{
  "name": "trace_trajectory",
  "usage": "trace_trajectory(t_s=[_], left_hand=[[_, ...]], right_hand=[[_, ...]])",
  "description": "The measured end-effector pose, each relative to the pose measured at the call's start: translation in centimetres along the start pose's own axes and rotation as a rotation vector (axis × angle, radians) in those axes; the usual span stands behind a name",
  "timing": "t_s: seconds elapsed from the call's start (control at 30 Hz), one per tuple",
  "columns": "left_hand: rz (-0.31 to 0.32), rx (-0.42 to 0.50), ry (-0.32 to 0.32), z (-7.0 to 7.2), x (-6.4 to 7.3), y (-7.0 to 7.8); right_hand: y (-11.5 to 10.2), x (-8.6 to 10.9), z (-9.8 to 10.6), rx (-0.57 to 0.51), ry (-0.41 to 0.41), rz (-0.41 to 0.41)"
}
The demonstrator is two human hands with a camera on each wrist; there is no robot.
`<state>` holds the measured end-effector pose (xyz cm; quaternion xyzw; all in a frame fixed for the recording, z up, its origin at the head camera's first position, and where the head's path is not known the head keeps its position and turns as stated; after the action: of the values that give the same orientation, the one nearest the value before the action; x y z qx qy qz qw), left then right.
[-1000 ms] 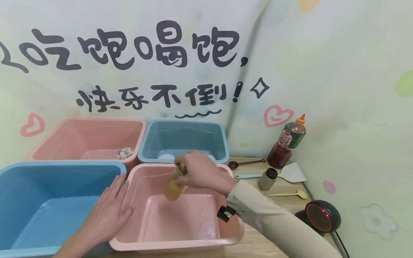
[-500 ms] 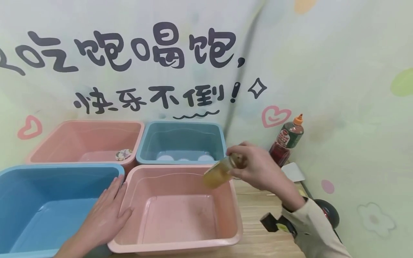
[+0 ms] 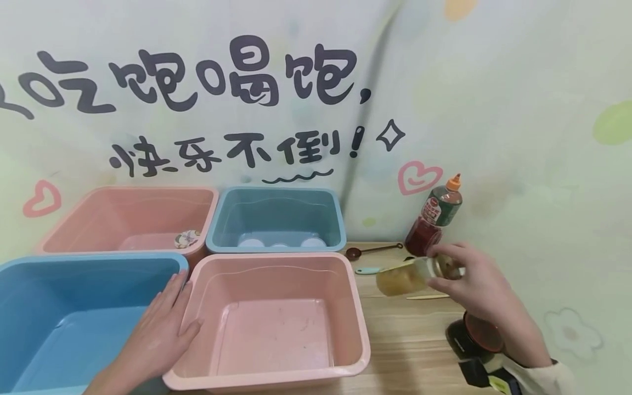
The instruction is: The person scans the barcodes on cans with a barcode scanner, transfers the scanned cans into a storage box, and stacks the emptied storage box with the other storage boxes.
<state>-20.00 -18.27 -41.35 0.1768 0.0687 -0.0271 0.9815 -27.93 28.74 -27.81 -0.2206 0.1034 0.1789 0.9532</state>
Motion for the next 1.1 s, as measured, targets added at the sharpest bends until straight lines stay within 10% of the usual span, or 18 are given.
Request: trace_trajectory(t_s=[0.73,1.1], left_hand=[[-0.005,-0.003,0.003,0.1,0.1,-0.1],[0.012,-0.007,-0.002,0.1,0.2,-0.2]], right_hand=[[10.8,7.4,-0.8,0.141,-0.098,-0.206],[9.5,6.4,-1.0,0.107,-0.023,-0.108]])
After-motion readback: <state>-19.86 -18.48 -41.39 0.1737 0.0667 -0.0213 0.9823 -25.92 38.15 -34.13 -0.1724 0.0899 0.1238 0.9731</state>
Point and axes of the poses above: each hand's wrist, its own x-axis away from the middle knuckle, its own z-axis out of the back of the hand, y = z × x, the point moved 7 cm from there along -x, towards the middle knuckle, and after that the axes turned 1 degree about -x, right-handed, at the moved point
